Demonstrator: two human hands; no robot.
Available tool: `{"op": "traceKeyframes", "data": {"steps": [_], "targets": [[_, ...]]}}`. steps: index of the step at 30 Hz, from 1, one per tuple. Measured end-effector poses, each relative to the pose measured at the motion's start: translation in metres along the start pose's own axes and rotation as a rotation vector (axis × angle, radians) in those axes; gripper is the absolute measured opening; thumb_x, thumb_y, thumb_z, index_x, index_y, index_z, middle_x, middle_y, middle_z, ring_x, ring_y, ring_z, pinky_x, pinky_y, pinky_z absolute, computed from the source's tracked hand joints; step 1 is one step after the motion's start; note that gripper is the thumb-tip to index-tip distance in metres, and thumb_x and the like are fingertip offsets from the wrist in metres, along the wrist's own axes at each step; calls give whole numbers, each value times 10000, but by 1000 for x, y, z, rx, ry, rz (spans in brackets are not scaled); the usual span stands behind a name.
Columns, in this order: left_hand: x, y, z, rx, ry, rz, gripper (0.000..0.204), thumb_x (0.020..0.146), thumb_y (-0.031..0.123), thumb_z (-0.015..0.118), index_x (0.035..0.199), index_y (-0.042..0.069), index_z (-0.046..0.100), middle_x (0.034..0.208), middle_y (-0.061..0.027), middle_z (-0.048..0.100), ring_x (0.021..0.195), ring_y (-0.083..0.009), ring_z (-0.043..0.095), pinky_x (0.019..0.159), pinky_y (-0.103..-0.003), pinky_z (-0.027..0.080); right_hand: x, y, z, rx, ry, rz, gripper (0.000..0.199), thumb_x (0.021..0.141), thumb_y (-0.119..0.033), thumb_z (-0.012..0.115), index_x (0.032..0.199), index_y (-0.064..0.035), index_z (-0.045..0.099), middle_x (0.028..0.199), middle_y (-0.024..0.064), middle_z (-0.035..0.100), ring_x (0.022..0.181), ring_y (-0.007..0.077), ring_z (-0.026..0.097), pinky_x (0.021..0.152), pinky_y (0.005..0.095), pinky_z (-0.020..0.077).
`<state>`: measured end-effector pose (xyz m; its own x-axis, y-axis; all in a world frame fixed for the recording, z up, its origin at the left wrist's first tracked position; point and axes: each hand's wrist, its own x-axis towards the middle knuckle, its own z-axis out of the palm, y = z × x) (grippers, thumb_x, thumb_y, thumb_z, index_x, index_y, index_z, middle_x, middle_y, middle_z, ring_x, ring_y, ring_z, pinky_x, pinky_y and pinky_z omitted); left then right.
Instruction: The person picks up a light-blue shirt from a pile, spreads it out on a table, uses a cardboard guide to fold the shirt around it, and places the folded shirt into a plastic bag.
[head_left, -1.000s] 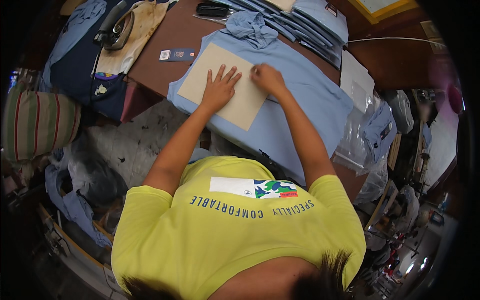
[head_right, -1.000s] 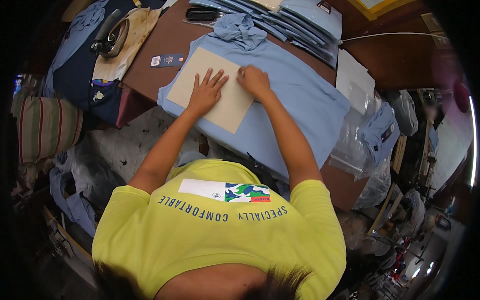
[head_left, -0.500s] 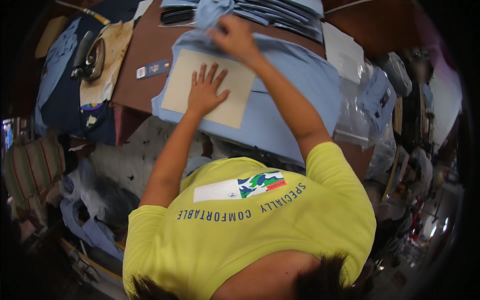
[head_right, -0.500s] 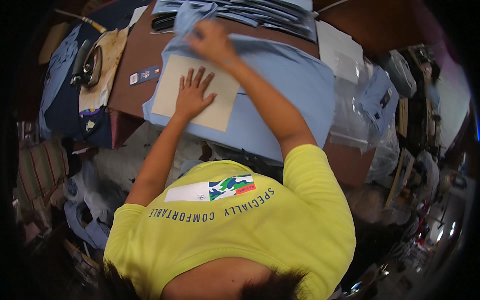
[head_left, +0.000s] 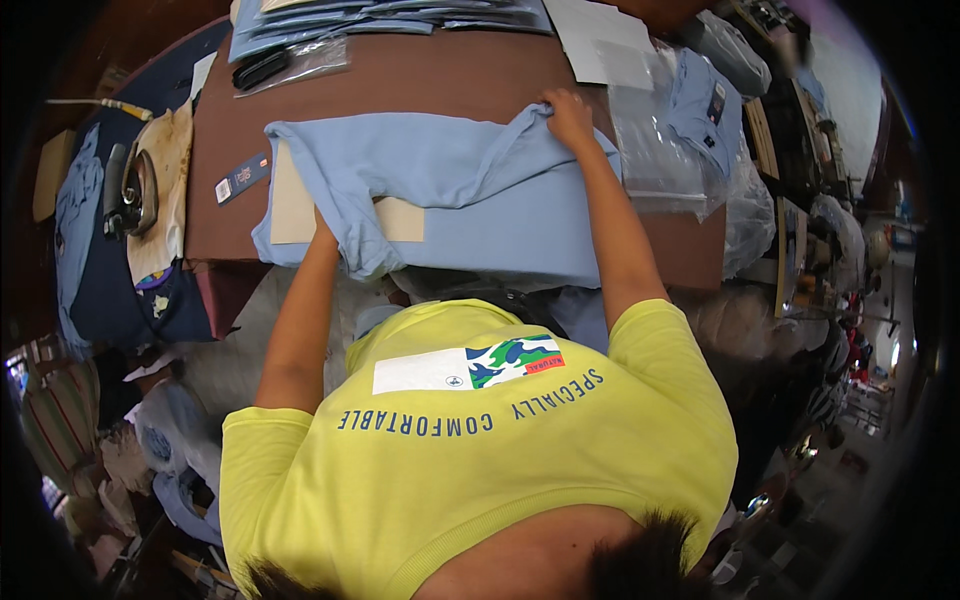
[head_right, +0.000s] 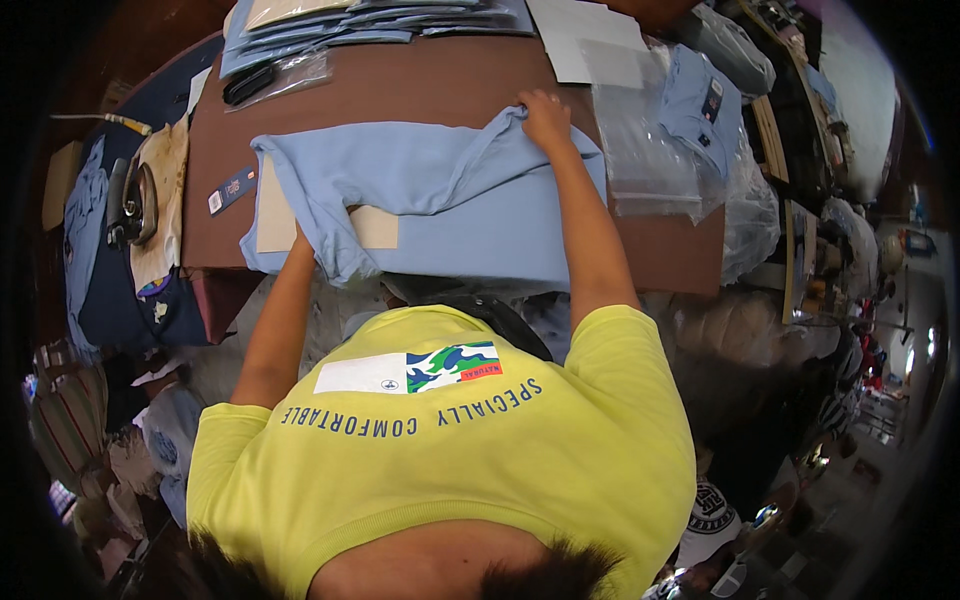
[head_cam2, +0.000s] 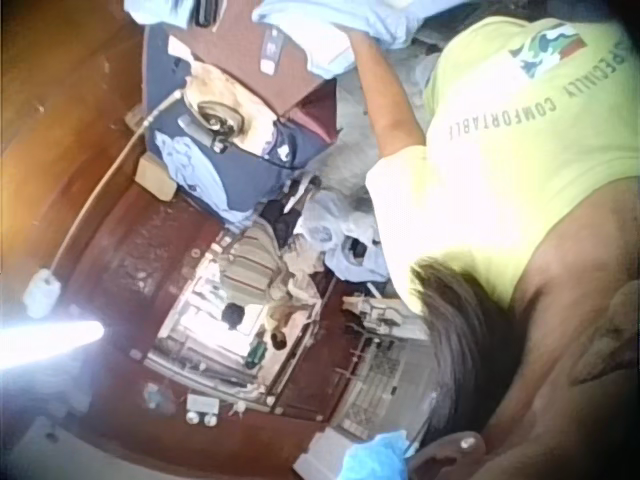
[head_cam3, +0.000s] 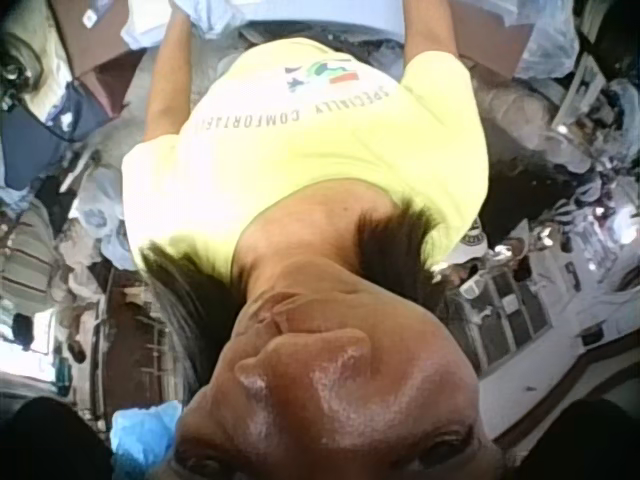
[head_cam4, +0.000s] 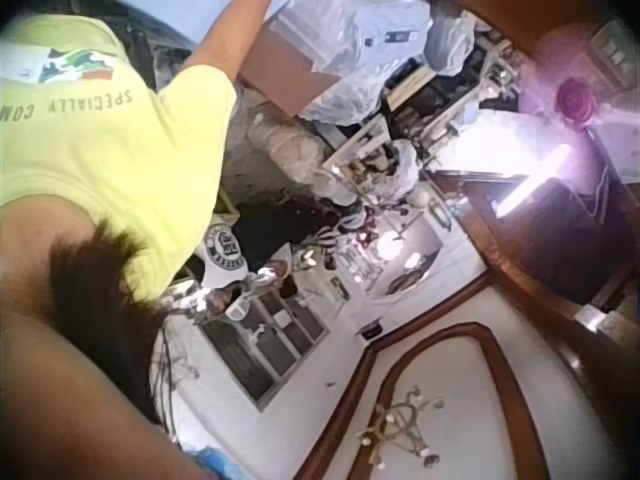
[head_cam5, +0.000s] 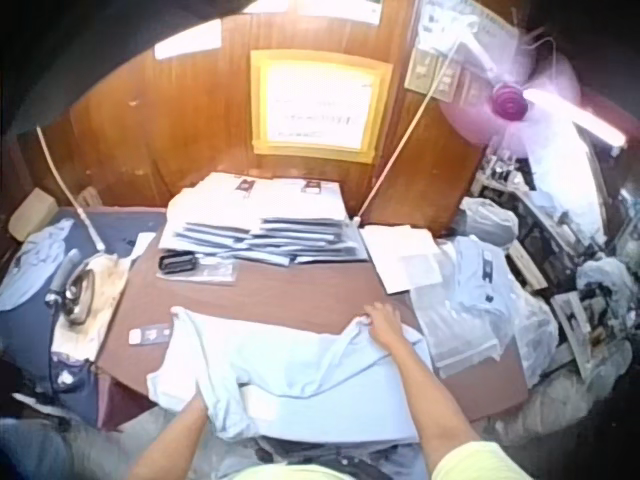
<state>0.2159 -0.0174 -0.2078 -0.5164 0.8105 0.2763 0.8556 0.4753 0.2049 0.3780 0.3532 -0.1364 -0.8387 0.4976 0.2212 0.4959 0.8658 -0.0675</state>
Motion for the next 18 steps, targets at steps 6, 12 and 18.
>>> {"op": "traceKeyframes", "data": {"steps": [6, 12, 18], "targets": [[-3, -7, 0, 12, 0, -12, 569, 761, 339, 525, 1236, 47, 413, 1292, -168, 376, 1212, -359, 317, 1022, -467, 218, -56, 28, -75, 354, 401, 11, 212, 638, -7, 526, 804, -115, 601, 874, 66, 571, 884, 284, 521, 754, 402, 406], [-2, -10, -3, 11, 10, -20, 542, 757, 299, 526, 1225, 47, 419, 1286, -167, 381, 1208, -353, 326, 1021, -460, 224, -197, 84, -67, 420, 224, 344, 158, 674, -50, 546, 806, -82, 627, 823, 96, 580, 808, 300, 557, 726, 390, 431], [1, -12, -7, 25, 18, -24, 517, 753, 258, 528, 1214, 46, 426, 1281, -166, 387, 1204, -347, 334, 1019, -454, 230, -158, 94, -10, 400, 130, 681, 338, 746, -387, 614, 860, -70, 635, 886, 147, 597, 836, 313, 570, 757, 408, 436]]}}
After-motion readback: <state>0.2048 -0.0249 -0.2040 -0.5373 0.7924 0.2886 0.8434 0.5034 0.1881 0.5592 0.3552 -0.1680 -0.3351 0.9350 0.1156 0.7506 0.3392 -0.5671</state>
